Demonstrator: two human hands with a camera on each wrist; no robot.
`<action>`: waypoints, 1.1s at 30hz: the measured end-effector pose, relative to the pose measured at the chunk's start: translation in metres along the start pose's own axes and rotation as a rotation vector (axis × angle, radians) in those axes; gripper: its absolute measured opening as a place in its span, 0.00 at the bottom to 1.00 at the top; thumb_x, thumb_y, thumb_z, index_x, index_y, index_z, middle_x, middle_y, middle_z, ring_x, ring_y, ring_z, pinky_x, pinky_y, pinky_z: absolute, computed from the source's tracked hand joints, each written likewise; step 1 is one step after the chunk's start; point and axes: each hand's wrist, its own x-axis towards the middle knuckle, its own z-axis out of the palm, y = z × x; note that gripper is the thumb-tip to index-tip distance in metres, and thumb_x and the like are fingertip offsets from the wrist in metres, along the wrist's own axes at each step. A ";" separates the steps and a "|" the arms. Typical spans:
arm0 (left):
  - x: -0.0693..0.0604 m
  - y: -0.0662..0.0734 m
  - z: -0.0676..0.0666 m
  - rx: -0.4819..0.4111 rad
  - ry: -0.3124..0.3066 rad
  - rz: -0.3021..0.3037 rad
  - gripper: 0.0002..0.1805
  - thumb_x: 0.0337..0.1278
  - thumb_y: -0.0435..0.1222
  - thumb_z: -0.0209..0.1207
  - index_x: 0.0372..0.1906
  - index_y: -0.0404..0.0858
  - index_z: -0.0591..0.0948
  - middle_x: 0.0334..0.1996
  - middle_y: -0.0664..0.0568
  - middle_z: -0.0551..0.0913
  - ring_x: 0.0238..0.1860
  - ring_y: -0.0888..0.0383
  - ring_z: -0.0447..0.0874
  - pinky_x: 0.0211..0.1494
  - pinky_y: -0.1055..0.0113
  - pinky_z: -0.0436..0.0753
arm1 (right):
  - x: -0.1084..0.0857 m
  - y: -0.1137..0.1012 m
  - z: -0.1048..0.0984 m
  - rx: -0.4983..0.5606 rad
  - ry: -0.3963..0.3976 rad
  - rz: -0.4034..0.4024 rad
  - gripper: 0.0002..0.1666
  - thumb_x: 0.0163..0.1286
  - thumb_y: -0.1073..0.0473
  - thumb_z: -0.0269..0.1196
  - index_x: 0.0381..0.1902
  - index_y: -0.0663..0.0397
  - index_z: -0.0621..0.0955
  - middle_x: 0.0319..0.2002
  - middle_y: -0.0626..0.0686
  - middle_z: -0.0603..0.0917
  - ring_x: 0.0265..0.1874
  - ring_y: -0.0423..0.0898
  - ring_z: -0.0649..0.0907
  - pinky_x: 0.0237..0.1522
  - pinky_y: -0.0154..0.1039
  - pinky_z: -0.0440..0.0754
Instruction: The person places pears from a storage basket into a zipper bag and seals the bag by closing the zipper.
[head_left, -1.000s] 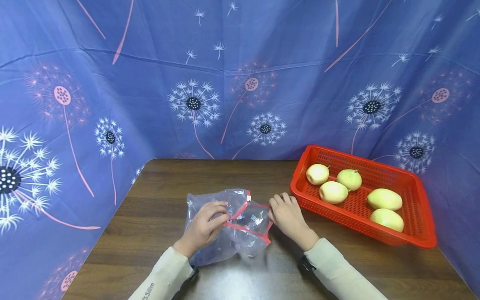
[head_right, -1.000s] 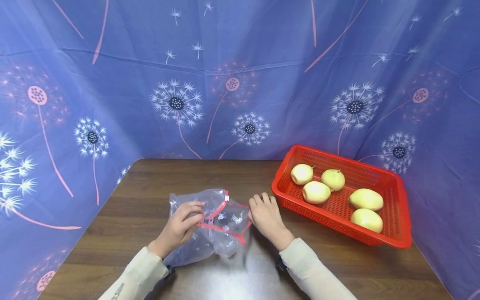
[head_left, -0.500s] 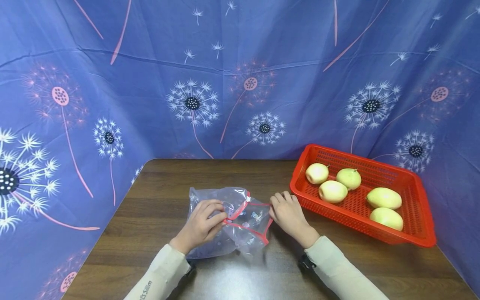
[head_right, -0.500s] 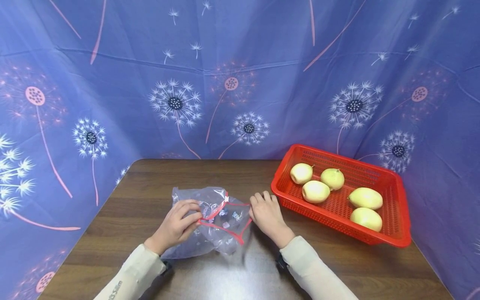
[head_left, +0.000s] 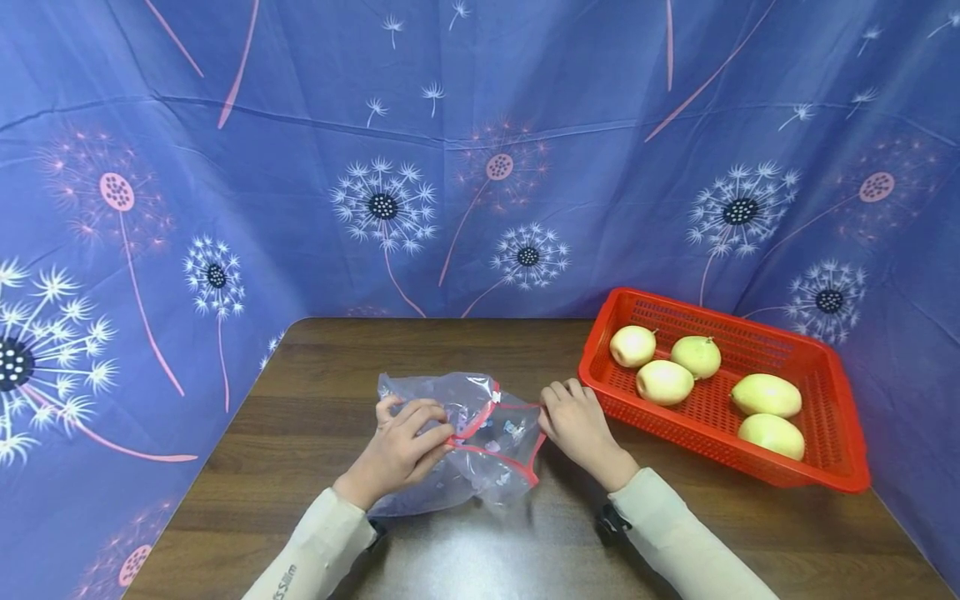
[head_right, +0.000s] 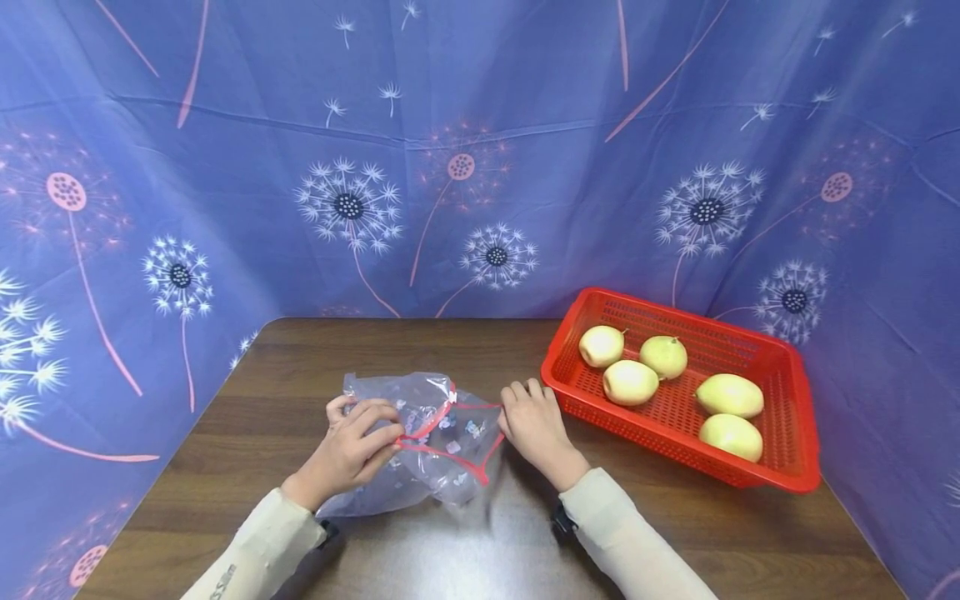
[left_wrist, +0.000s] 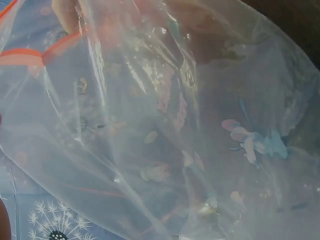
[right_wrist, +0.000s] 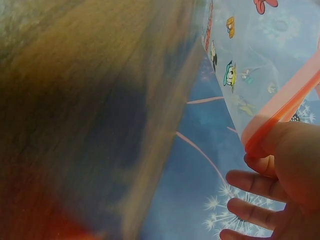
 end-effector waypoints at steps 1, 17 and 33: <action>0.000 0.000 0.000 0.001 -0.003 -0.003 0.17 0.78 0.45 0.46 0.37 0.44 0.82 0.40 0.53 0.80 0.45 0.54 0.79 0.48 0.42 0.61 | 0.000 0.000 0.000 0.000 0.002 0.001 0.08 0.57 0.62 0.64 0.27 0.56 0.74 0.28 0.53 0.76 0.35 0.57 0.76 0.30 0.49 0.72; 0.000 -0.001 -0.008 -0.008 -0.094 -0.078 0.19 0.78 0.47 0.44 0.39 0.44 0.83 0.42 0.53 0.82 0.44 0.55 0.79 0.49 0.42 0.62 | 0.004 -0.005 0.007 -0.046 -0.066 0.035 0.10 0.57 0.62 0.66 0.26 0.56 0.74 0.27 0.54 0.76 0.30 0.56 0.76 0.25 0.47 0.71; -0.005 -0.002 0.006 -0.003 -0.095 -0.121 0.20 0.80 0.47 0.41 0.42 0.44 0.82 0.42 0.51 0.80 0.41 0.54 0.79 0.46 0.43 0.65 | -0.002 -0.008 0.029 -0.063 -0.186 0.042 0.10 0.59 0.58 0.67 0.35 0.56 0.78 0.32 0.55 0.80 0.36 0.57 0.77 0.32 0.50 0.74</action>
